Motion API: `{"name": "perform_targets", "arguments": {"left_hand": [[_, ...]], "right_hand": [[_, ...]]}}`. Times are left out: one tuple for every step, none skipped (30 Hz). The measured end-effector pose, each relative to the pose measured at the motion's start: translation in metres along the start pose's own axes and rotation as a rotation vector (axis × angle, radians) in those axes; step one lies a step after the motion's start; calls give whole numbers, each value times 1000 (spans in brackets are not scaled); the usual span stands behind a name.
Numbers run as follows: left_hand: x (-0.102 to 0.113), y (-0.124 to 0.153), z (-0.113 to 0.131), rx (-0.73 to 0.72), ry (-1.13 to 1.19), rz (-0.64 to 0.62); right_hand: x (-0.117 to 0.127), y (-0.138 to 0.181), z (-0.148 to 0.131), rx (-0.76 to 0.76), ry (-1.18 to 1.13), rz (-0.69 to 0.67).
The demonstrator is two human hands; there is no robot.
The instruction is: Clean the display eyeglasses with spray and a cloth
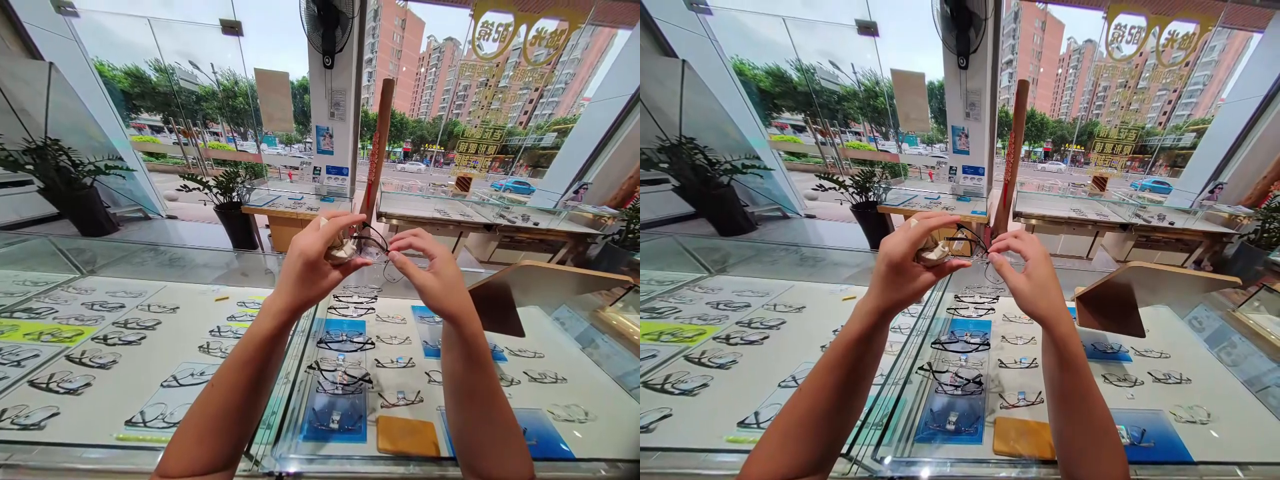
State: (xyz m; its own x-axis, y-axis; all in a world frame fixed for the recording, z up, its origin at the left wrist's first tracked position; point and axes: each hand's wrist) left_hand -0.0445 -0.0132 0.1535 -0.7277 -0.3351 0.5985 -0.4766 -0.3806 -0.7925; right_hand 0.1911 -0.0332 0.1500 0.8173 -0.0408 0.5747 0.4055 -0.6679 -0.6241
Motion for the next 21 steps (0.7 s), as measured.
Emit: {"name": "perform_targets", "arguments": {"left_hand": [[0, 0, 0, -2, 32, -3], [1, 0, 0, -3, 63, -4], [1, 0, -1, -2, 93, -7], [2, 0, -1, 0, 122, -10], [3, 0, -1, 5, 150, -13], [3, 0, -1, 15, 176, -16], [4, 1, -1, 25, 200, -18], [5, 1, -1, 35, 224, -19], [5, 2, -1, 42, 247, -19], [6, 2, -1, 48, 267, -20], [6, 2, -1, 53, 284, -22], [6, 3, -1, 57, 296, -25], [6, 3, -1, 60, 305, -28], [5, 3, -1, 63, 310, -32], [5, 3, -1, 64, 313, -37], [4, 3, -1, 63, 313, -44], [4, 2, -2, 60, 312, -53], [3, 2, -2, 55, 311, -63], [3, 1, -3, 53, 311, -73], [3, 0, -3, 55, 313, -75], [4, 0, -3, 63, 315, -69]], "right_hand": [[0, 0, 1, -1, -22, -8], [0, 0, 2, -3, -50, -20], [1, 0, 3, -7, -89, -40], [1, 1, 5, -15, -138, -66], [2, 1, 6, -26, -194, -96], [2, 1, 8, -38, -251, -127], [3, 1, 9, -51, -305, -158], [3, 1, 9, -65, -353, -188], [4, 1, 9, -78, -395, -213], [4, 1, 9, -91, -434, -231], [4, 1, 8, -105, -470, -241], [3, 1, 7, -117, -504, -245], [3, 1, 6, -130, -534, -246], [3, 1, 6, -141, -559, -245], [2, 0, 6, -149, -578, -245], [1, 0, 6, -154, -591, -246], [1, -1, 6, -157, -598, -246], [0, -1, 7, -159, -599, -239], [-1, -2, 7, -161, -597, -223], [-2, -3, 9, -163, -595, -197], [-3, -3, 10, -165, -594, -163]]}}
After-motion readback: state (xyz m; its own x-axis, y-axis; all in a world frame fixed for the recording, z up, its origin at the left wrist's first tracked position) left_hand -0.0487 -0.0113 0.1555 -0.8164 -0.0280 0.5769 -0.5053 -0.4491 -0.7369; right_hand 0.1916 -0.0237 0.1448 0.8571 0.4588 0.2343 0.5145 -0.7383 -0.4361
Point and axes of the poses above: each hand's wrist, its own y-axis away from the middle knuckle, its own x-axis out of the back of the hand, z = x × y, and after that the axes turned 14 degrees about -z, right-handed
